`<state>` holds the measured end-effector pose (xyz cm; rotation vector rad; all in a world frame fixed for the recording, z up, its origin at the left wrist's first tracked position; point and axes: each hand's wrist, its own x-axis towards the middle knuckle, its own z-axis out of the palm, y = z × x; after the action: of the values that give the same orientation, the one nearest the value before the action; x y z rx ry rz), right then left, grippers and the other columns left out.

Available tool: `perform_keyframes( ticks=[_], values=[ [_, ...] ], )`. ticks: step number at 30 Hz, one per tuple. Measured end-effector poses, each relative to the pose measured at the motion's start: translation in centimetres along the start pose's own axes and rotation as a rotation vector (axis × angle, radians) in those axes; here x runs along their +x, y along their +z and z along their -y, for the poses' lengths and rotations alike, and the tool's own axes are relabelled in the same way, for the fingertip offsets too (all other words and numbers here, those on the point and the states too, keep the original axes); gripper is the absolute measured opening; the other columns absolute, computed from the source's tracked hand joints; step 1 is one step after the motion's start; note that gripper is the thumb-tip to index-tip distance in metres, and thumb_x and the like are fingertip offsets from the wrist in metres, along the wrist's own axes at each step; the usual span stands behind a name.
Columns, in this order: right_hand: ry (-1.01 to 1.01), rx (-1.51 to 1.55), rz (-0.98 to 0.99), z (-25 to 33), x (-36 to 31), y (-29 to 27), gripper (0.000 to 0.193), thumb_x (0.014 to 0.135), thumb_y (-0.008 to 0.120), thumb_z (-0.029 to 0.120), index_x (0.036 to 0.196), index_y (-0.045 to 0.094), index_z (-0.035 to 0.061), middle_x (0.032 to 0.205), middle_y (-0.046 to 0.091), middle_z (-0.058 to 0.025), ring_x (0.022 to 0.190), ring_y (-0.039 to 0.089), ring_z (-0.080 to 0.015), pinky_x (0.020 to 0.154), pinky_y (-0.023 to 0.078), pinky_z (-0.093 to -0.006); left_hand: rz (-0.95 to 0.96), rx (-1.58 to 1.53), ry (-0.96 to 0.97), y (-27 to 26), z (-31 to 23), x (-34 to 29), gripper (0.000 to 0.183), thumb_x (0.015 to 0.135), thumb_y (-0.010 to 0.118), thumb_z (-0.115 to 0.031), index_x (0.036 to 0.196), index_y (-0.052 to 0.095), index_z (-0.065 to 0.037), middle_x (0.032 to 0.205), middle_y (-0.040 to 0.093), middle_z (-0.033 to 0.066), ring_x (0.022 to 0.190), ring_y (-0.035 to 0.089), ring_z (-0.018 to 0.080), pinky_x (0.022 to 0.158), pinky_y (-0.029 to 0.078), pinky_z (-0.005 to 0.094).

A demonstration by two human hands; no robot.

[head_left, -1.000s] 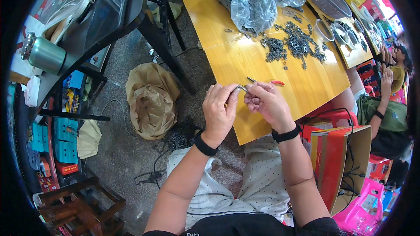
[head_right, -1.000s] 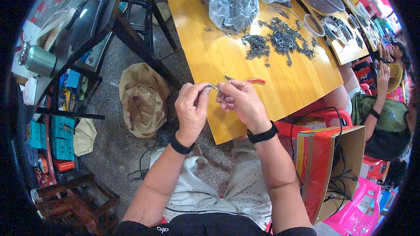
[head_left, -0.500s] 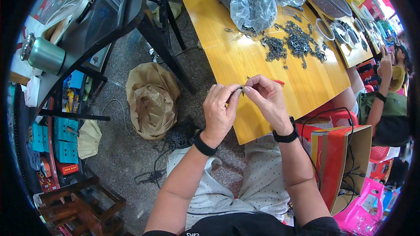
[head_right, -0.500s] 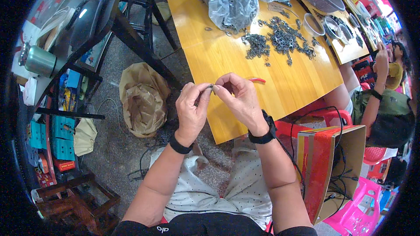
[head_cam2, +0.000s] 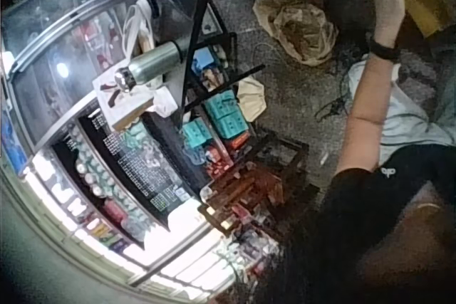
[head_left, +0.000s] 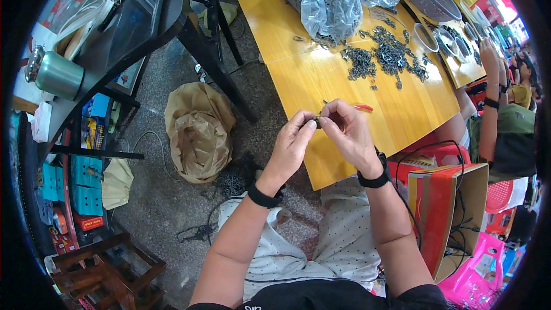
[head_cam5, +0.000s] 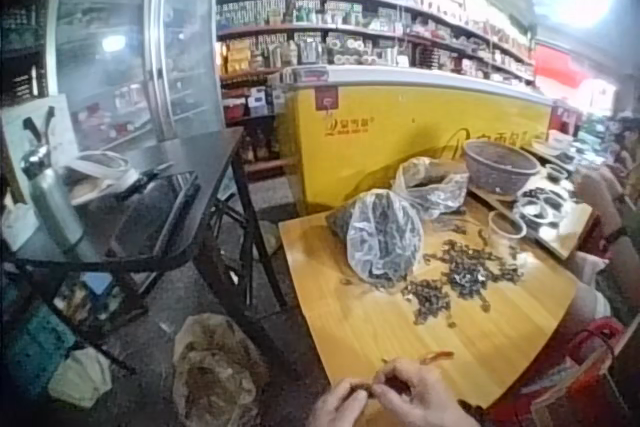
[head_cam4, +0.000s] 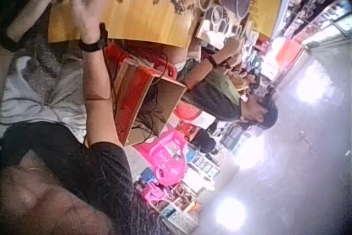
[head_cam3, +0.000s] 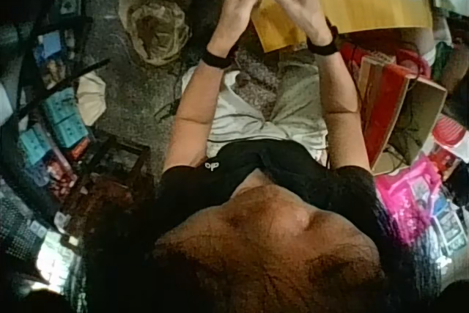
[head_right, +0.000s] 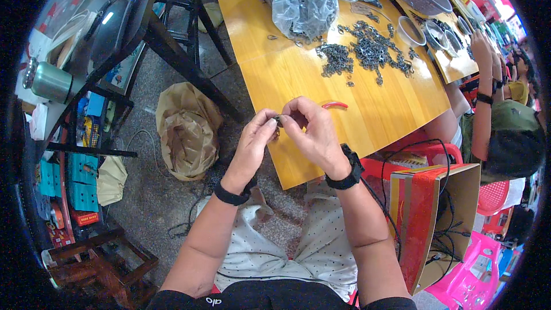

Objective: Assembling small metal and plastic components using pliers.

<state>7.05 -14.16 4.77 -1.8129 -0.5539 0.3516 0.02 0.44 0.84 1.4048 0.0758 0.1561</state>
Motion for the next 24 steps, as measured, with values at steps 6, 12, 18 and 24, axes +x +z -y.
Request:
perform_keyframes(
  ticks=[6, 12, 18, 24],
  values=[
    [-0.206, -0.175, -0.084, 0.1, 0.1, 0.3, 0.007, 0.087, 0.064, 0.002, 0.09, 0.059, -0.0022, 0.076, 0.062, -0.0087, 0.065, 0.059, -0.014, 0.062, 0.047, -0.0279, 0.108, -0.142, -0.16, -0.6, -0.6, 0.0, 0.022, 0.106, 0.047, -0.025, 0.108, 0.058, -0.007, 0.087, 0.052, -0.0042, 0.074, 0.045, 0.0037, 0.066, 0.037, 0.0194],
    [-0.22, -0.192, -0.129, -1.2, 0.3, 1.0, 0.009, 0.084, 0.065, 0.001, 0.091, 0.059, -0.0029, 0.082, 0.061, -0.0134, 0.072, 0.063, -0.0223, 0.066, 0.049, -0.0313, -0.019, -0.007, -0.099, -0.2, 1.1, 0.3, 0.021, 0.106, 0.049, -0.022, 0.105, 0.06, -0.005, 0.082, 0.053, -0.0034, 0.071, 0.047, 0.0043, 0.062, 0.039, 0.021],
    [-0.291, -0.774, -0.237, -0.9, -0.7, -1.0, 0.044, 0.081, 0.076, 0.02, 0.117, 0.059, 0.0017, 0.118, 0.055, -0.0187, 0.113, 0.052, -0.0358, 0.096, 0.041, -0.0443, -0.197, 0.232, 0.007, 0.0, 0.9, 0.0, 0.028, 0.107, 0.048, -0.024, 0.098, 0.061, -0.001, 0.08, 0.059, 0.0012, 0.068, 0.051, 0.0076, 0.062, 0.044, 0.0248],
    [-0.261, -1.064, -0.191, -4.3, -1.6, -3.5, 0.051, 0.079, 0.077, 0.026, 0.123, 0.06, 0.0066, 0.116, 0.053, -0.0137, 0.111, 0.05, -0.0331, 0.093, 0.041, -0.0452, -0.24, 0.238, 0.072, 0.0, 1.0, 0.4, 0.028, 0.107, 0.049, -0.023, 0.099, 0.061, 0.0, 0.084, 0.063, 0.0034, 0.069, 0.052, 0.0088, 0.065, 0.046, 0.0257]
  ],
)
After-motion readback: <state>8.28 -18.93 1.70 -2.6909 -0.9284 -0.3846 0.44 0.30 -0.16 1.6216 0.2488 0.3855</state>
